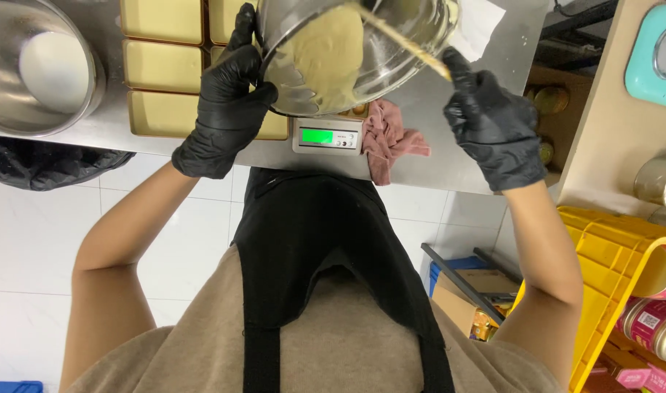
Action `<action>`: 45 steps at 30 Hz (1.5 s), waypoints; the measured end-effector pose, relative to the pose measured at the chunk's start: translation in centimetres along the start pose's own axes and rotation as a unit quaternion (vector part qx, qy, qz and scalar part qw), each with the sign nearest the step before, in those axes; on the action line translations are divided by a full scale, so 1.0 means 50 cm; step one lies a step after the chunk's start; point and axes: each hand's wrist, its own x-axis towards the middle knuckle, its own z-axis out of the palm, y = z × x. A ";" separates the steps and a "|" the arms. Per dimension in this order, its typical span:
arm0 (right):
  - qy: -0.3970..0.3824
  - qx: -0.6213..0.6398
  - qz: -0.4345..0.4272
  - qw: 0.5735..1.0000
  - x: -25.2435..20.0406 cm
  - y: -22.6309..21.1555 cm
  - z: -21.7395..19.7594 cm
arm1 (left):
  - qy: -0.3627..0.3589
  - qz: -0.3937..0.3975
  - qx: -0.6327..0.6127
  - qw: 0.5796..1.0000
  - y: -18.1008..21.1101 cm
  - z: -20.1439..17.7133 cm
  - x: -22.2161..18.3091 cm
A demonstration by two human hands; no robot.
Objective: Filling tins with tiramisu cream and wiping the containers clean.
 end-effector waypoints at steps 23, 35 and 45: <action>0.026 0.312 0.204 0.928 -0.082 -0.036 0.149 | 0.003 0.023 -0.034 0.999 -0.008 0.039 -0.015; 0.025 0.034 0.086 0.995 -0.098 -0.104 0.124 | -0.002 0.115 0.060 0.992 -0.013 0.056 -0.039; -0.025 -0.037 0.078 0.996 -0.104 -0.152 0.111 | 0.003 0.021 0.194 0.981 0.031 0.074 -0.040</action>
